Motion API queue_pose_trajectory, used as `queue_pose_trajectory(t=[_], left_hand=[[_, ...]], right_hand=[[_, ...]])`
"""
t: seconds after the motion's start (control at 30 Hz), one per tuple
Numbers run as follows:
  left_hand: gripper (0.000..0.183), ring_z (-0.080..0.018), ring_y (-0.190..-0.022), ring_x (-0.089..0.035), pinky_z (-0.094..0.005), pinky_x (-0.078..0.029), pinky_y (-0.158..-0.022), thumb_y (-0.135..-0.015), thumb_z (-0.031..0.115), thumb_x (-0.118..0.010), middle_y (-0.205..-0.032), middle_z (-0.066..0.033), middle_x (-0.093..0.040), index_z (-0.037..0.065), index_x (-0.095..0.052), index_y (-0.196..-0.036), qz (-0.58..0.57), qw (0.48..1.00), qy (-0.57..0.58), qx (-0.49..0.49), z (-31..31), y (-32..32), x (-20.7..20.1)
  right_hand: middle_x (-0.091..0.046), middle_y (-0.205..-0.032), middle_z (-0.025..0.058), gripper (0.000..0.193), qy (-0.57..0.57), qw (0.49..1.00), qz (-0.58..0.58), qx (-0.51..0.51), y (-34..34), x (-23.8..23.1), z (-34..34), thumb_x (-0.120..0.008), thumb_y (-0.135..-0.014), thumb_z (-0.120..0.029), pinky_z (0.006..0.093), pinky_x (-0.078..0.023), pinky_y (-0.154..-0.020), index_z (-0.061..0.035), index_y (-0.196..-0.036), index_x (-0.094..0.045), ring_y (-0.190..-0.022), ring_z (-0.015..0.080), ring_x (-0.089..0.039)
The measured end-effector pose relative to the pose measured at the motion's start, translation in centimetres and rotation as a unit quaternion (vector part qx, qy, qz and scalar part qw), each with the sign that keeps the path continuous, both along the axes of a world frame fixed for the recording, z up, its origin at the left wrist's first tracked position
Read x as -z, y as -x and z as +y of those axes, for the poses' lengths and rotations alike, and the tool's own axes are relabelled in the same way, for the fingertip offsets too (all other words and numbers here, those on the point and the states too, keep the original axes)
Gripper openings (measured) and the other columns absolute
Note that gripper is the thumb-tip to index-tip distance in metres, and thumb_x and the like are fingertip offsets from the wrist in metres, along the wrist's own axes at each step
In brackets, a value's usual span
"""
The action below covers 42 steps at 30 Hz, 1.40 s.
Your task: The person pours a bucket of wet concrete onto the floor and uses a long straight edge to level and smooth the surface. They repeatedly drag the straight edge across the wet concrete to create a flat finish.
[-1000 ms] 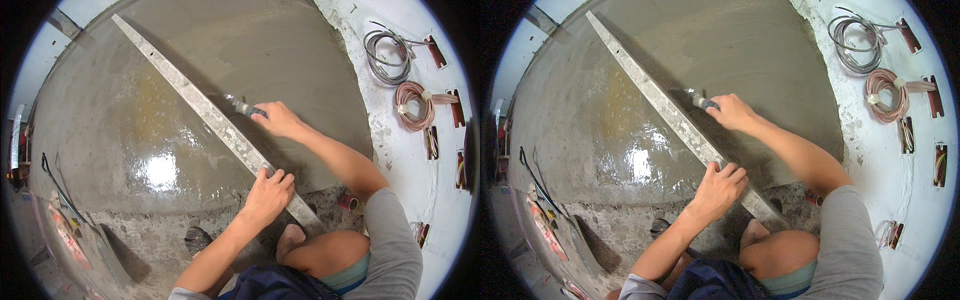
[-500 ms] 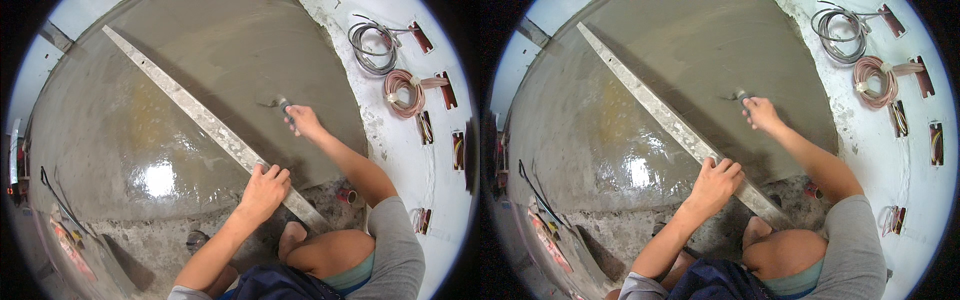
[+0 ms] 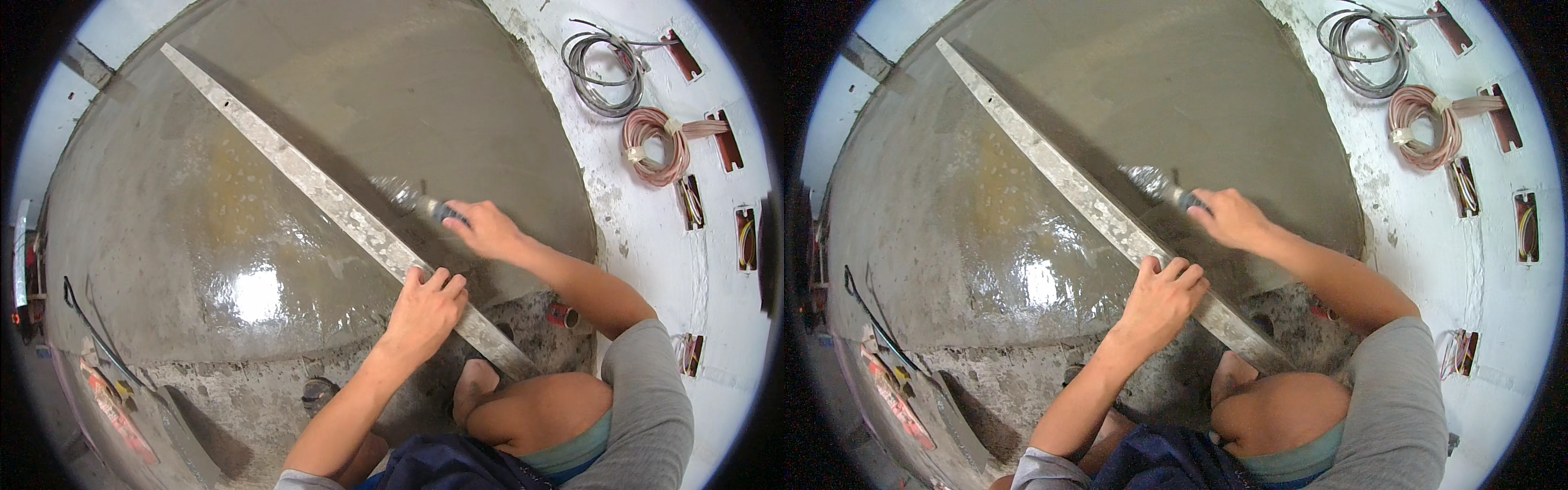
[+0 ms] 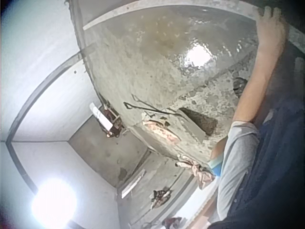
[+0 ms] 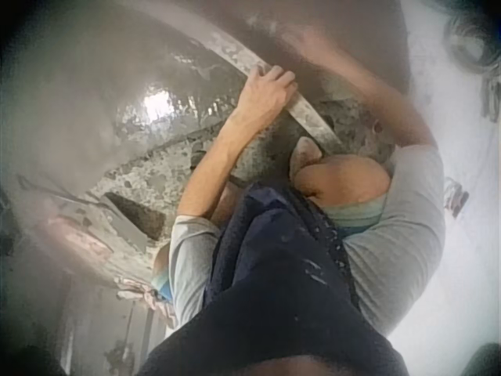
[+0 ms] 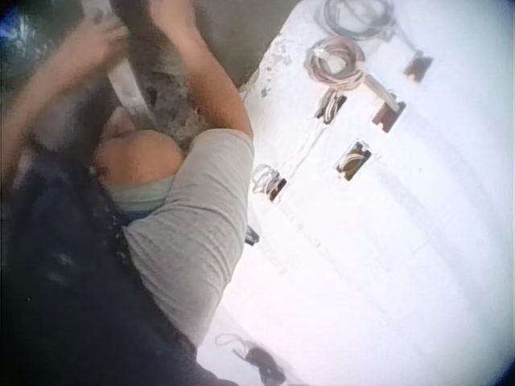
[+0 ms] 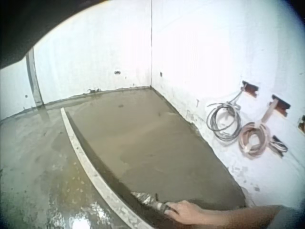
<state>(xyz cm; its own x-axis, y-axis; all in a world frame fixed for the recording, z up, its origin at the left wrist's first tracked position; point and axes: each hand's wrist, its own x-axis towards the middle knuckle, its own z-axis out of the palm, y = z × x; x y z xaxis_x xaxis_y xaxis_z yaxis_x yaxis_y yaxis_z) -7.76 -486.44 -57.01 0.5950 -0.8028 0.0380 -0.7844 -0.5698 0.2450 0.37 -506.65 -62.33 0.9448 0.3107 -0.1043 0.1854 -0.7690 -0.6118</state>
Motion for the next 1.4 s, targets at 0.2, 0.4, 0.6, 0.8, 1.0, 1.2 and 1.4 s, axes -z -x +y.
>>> queue_pose_trajectory(t=[0.2,0.4,0.6,0.8,1.0,1.2,1.4], left_hand=[[0.028,-0.0179,-0.102,-0.051,-0.0395,-0.039,-0.084,-0.075,0.011,-0.061,-0.099,-0.0010,-0.054,0.010,-0.064,-0.102,-0.004,1.000,-0.005,0.006,-0.2,0.0,0.3],[0.030,-0.0182,-0.101,-0.051,-0.0394,-0.038,-0.084,-0.075,0.010,-0.059,-0.099,-0.0012,-0.054,0.010,-0.065,-0.105,0.005,1.000,-0.023,0.013,-0.2,0.0,0.0],[0.033,-0.0188,-0.101,-0.052,-0.0388,-0.038,-0.084,-0.073,0.008,-0.061,-0.100,-0.0012,-0.055,0.011,-0.065,-0.106,-0.003,1.000,-0.021,0.019,-0.3,-0.1,0.5],[0.037,-0.0190,-0.103,-0.052,-0.0395,-0.037,-0.084,-0.070,0.005,-0.063,-0.101,-0.0018,-0.056,0.010,-0.065,-0.107,0.009,1.000,-0.011,0.024,-0.5,-0.2,0.3],[0.039,-0.0199,-0.104,-0.052,-0.0400,-0.037,-0.084,-0.070,0.004,-0.063,-0.102,-0.0022,-0.056,0.010,-0.064,-0.109,0.014,0.999,-0.018,0.026,-0.4,0.0,-0.1],[0.039,-0.0200,-0.104,-0.052,-0.0406,-0.037,-0.085,-0.071,0.004,-0.063,-0.104,-0.0019,-0.056,0.009,-0.065,-0.109,0.012,0.999,-0.026,0.025,-0.1,-0.1,0.3],[0.034,-0.0194,-0.102,-0.052,-0.0397,-0.037,-0.084,-0.073,0.007,-0.061,-0.101,-0.0018,-0.055,0.009,-0.065,-0.107,-0.008,0.999,-0.010,0.029,-0.1,-0.2,1.5]], right_hand=[[-0.064,-0.070,0.0202,0.033,0.011,0.989,-0.046,0.142,-0.7,0.7,-7.8,-0.056,-0.093,-0.029,0.0441,-0.049,-0.061,0.0020,-0.102,-0.061,-0.067,0.0354,-0.066],[-0.061,-0.071,0.0032,0.032,-0.151,0.917,0.109,0.353,2.0,0.5,-11.7,-0.053,-0.097,-0.028,0.0259,-0.043,-0.045,0.0004,-0.106,-0.064,-0.056,0.0072,-0.053],[-0.063,-0.085,0.0039,0.037,-0.310,0.853,0.195,0.372,5.5,1.6,-9.2,-0.052,-0.098,-0.030,0.0238,-0.042,-0.041,-0.0010,-0.121,-0.058,-0.054,0.0076,-0.051],[-0.064,-0.082,0.0045,0.036,-0.273,0.895,0.254,0.244,8.3,0.8,-3.8,-0.053,-0.098,-0.030,0.0233,-0.043,-0.042,-0.0019,-0.120,-0.059,-0.053,0.0074,-0.053],[-0.068,-0.083,0.0184,0.039,-0.062,0.994,0.079,0.033,10.7,2.0,-3.6,-0.056,-0.094,-0.032,0.0391,-0.052,-0.062,-0.0021,-0.119,-0.061,-0.063,0.0327,-0.064],[-0.064,-0.078,0.0242,0.039,-0.033,0.993,0.025,0.107,11.5,-0.6,-8.0,-0.057,-0.094,-0.030,0.0404,-0.050,-0.066,0.0005,-0.118,-0.059,-0.070,0.0394,-0.065],[-0.063,-0.073,0.0201,0.037,-0.010,0.960,-0.007,0.278,14.1,-0.5,-14.5,-0.058,-0.094,-0.027,0.0369,-0.049,-0.061,0.0030,-0.116,-0.058,-0.061,0.0277,-0.061]])
